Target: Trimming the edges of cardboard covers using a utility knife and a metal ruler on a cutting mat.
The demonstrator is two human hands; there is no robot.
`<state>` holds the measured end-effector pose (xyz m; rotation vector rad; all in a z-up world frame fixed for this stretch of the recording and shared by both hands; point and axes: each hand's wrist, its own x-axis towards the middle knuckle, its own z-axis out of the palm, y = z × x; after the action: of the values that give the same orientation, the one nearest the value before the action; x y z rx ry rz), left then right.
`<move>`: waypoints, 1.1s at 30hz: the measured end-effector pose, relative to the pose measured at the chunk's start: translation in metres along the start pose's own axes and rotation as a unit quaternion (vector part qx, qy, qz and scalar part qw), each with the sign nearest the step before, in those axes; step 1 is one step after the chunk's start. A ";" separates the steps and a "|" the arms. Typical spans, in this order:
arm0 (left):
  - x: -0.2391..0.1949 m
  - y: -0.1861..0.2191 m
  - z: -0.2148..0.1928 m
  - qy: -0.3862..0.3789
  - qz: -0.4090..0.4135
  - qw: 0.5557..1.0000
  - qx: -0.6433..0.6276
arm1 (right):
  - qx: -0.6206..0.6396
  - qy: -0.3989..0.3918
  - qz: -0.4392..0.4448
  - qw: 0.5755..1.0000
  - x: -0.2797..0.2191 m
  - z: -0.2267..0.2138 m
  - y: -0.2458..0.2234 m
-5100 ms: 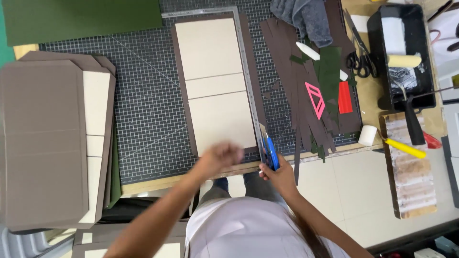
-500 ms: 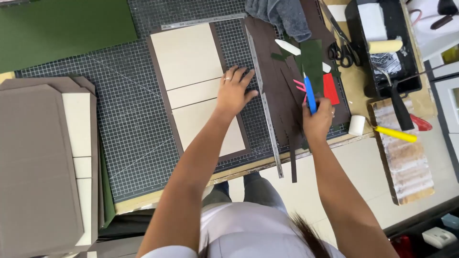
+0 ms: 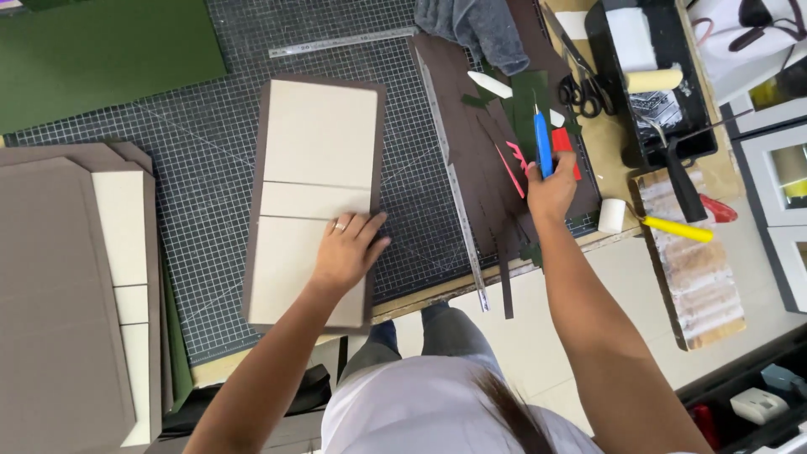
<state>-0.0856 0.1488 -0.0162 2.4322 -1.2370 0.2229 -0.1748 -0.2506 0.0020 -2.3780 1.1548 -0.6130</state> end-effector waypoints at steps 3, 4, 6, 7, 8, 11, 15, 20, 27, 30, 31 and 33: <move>-0.044 0.002 -0.028 0.009 0.026 0.999 -0.025 | -0.022 -0.024 -0.036 0.999 0.007 0.000 -0.003; -0.061 0.001 -0.039 0.011 0.036 0.999 -0.033 | -0.037 -0.046 -0.066 0.996 0.011 0.003 -0.007; -0.077 0.003 -0.057 0.020 0.034 0.998 -0.050 | -0.052 -0.061 -0.080 0.994 0.013 0.005 -0.014; -0.085 0.004 -0.067 0.030 0.036 0.996 -0.070 | -0.069 -0.073 -0.093 0.991 0.013 0.006 -0.017; -0.087 0.003 -0.068 0.032 0.034 0.997 -0.067 | -0.067 -0.074 -0.096 0.990 0.014 0.009 -0.018; -0.079 0.000 -0.067 0.053 0.025 0.994 -0.092 | -0.090 -0.081 -0.082 0.989 0.018 0.014 -0.017; -0.021 -0.008 -0.048 0.101 0.006 0.990 -0.096 | -0.091 -0.042 -0.104 0.989 0.025 0.009 -0.020; 0.055 -0.014 -0.014 0.082 -0.031 0.992 -0.091 | -0.045 0.030 -0.143 0.988 0.021 -0.026 -0.056; 0.085 -0.028 0.022 -0.041 -0.097 0.989 -0.100 | 0.211 -0.043 -0.029 0.976 -0.049 0.002 -0.146; 0.083 -0.026 0.018 -0.049 -0.108 0.987 -0.107 | 0.247 -0.128 0.024 0.960 -0.077 0.035 -0.160; 0.083 -0.026 0.016 -0.052 -0.114 0.986 -0.110 | 0.236 -0.168 0.036 0.957 -0.085 0.045 -0.168; 0.083 -0.027 0.018 -0.030 -0.107 0.987 -0.114 | 0.204 -0.184 0.041 0.961 -0.087 0.060 -0.173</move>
<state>-0.0148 0.0944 -0.0136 2.3616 -0.9558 -0.0525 -0.0834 -0.0725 0.0306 -1.9730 0.8619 -0.3213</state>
